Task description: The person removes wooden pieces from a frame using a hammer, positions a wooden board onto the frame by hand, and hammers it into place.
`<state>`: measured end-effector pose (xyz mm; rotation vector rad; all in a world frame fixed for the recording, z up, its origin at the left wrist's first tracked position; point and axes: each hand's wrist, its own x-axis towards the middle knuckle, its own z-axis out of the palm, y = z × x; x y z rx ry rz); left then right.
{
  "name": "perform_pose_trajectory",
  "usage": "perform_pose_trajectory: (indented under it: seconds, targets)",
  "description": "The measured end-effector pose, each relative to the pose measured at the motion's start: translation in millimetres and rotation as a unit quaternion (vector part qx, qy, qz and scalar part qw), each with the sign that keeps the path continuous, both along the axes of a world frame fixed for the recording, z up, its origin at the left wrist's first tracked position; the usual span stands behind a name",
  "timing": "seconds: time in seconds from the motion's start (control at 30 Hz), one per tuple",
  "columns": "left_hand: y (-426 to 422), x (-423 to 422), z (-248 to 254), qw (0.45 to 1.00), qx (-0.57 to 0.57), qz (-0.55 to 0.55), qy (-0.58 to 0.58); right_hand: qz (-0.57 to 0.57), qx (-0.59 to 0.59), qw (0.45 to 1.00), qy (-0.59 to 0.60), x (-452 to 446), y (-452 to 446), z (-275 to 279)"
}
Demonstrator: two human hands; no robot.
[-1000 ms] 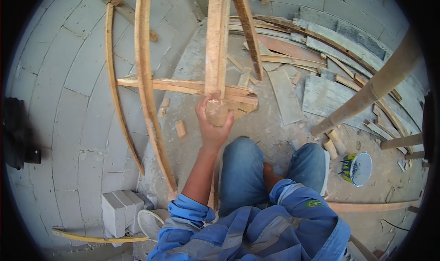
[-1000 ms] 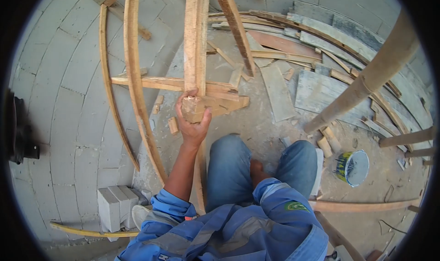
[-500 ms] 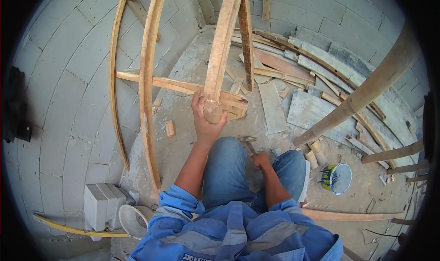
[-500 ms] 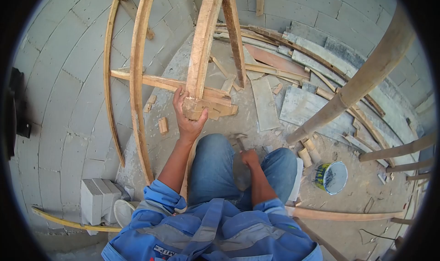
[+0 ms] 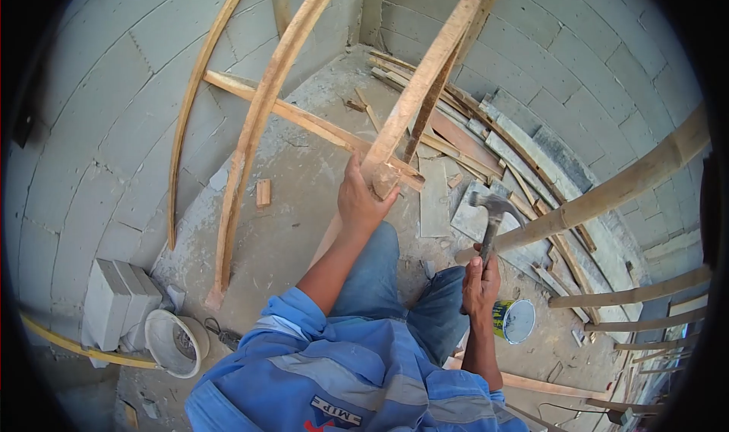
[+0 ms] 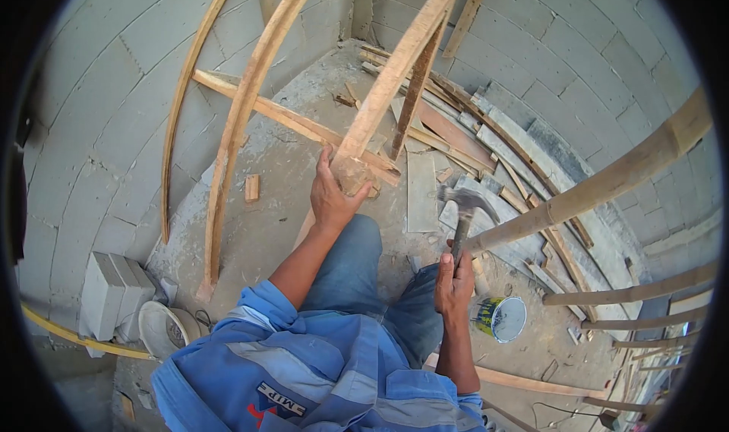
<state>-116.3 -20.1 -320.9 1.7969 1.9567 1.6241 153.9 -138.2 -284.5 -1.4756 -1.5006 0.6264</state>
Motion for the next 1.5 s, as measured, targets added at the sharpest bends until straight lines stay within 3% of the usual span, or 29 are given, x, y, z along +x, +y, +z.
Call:
perform_pose_trajectory:
  seconds: [0.03, 0.17, 0.27, 0.33, 0.4, 0.43, 0.53, 0.6, 0.63, 0.67, 0.7, 0.73, 0.87, 0.97, 1.0, 1.03, 1.07, 1.17, 1.2, 1.23, 1.27, 1.33, 1.37, 1.43, 1.47, 1.5]
  targets:
    - [-2.6, -1.0, 1.2, 0.999, -0.029, 0.016, -0.013, 0.015, 0.067, 0.995, -0.072, -6.2, 1.6, 14.7]
    - [-5.3, -8.0, 2.6, 0.994, -0.107, -0.002, -0.026, 0.079, 0.074, 0.973, -0.205, -26.7, -4.1, 50.2]
    - [-6.2, -9.0, -1.5, 0.996, -0.087, 0.007, -0.023, 0.088, 0.007, 0.980, -0.180, -63.4, 1.8, 87.7]
    - [-4.3, -9.8, -1.7, 0.997, -0.079, 0.008, -0.018, 0.112, 0.025, 0.976, -0.187, -67.9, 12.9, 107.1]
    - [-3.4, -10.5, -1.1, 0.998, -0.063, 0.010, -0.020, 0.067, 0.067, 0.987, -0.129, -62.7, 11.2, 137.3]
    - [-4.5, -10.9, -1.9, 0.998, -0.060, 0.012, -0.022, 0.111, 0.157, 0.980, -0.043, -64.8, 12.5, 162.0]
    - [-4.1, -12.0, -2.1, 0.997, -0.066, 0.011, -0.022, 0.134, 0.409, 0.876, 0.217, -92.8, 4.3, 222.1]
    - [-2.1, -12.6, -5.3, 0.998, -0.063, 0.015, -0.022, 0.212, 0.486, 0.816, 0.231, -106.2, 3.8, 229.2]
    - [-2.4, -12.2, -6.7, 0.998, -0.062, 0.014, -0.020, 0.194, 0.477, 0.830, 0.213, -104.7, 9.7, 200.7]
    - [-3.1, -11.8, -6.4, 0.998, -0.064, 0.015, -0.024, 0.161, 0.369, 0.913, -0.072, -84.6, 25.1, 145.7]
    - [-4.1, -12.2, -5.2, 0.997, -0.065, 0.014, -0.027, 0.125, 0.130, 0.955, -0.237, -94.0, 31.8, 129.3]
    - [-4.1, -12.4, -3.4, 0.998, -0.063, 0.011, -0.028, 0.133, -0.096, 0.871, -0.464, -103.5, 38.9, 112.8]
    - [-7.0, -11.9, -10.5, 0.998, -0.056, 0.022, 0.011, 0.116, 0.079, 0.926, -0.350, -94.1, 31.7, 120.8]
    - [1.7, -12.1, -3.2, 0.997, -0.052, 0.038, 0.032, 0.080, 0.212, 0.969, -0.096, -81.1, 23.0, 179.3]
    - [-2.7, -9.9, -6.4, 0.997, -0.056, 0.035, 0.029, 0.122, 0.325, 0.937, -0.036, -73.9, 21.8, 201.1]
    - [-2.8, -9.6, -7.7, 0.998, -0.055, 0.036, 0.024, 0.193, 0.365, 0.902, 0.122, -83.6, 15.5, 222.7]
    - [-3.4, -10.5, -6.9, 0.997, -0.059, 0.035, 0.020, 0.270, 0.402, 0.834, 0.264, -93.4, 9.1, 244.1]
    - [-1.3, -10.7, -5.2, 0.998, -0.056, 0.030, 0.001, 0.190, 0.422, 0.885, -0.040, -94.9, 20.3, 187.5]
    - [-1.4, -8.6, -6.0, 0.998, -0.050, 0.029, -0.010, 0.170, 0.271, 0.939, -0.127, -90.2, 29.2, 151.7]
    - [-2.1, -10.0, -7.6, 0.999, -0.042, 0.030, -0.018, 0.145, 0.096, 0.944, -0.280, -85.5, 38.0, 116.2]
    - [-5.0, -10.8, -13.8, 0.998, -0.054, 0.031, -0.011, 0.151, -0.048, 0.889, -0.430, -81.1, 47.2, 81.0]
    - [-1.1, -4.6, -17.3, 0.997, -0.063, 0.037, -0.007, 0.115, -0.015, 0.924, -0.364, -77.0, 26.3, 93.1]
    - [0.3, -9.9, -15.3, 1.000, 0.000, 0.029, -0.011, 0.116, 0.020, 0.937, -0.328, -86.6, 35.9, 106.9]
    - [-18.3, 2.9, -16.3, 0.999, -0.045, 0.014, -0.012, 0.157, 0.192, 0.936, -0.251, -91.9, 30.3, 158.9]
    - [-3.3, -7.2, -9.8, 0.999, -0.043, 0.028, -0.005, 0.073, 0.222, 0.945, -0.230, -72.3, 26.9, 168.9]
    - [-0.3, -9.2, -7.5, 0.999, -0.046, 0.029, 0.001, 0.110, 0.312, 0.939, -0.096, -70.0, 22.2, 197.5]
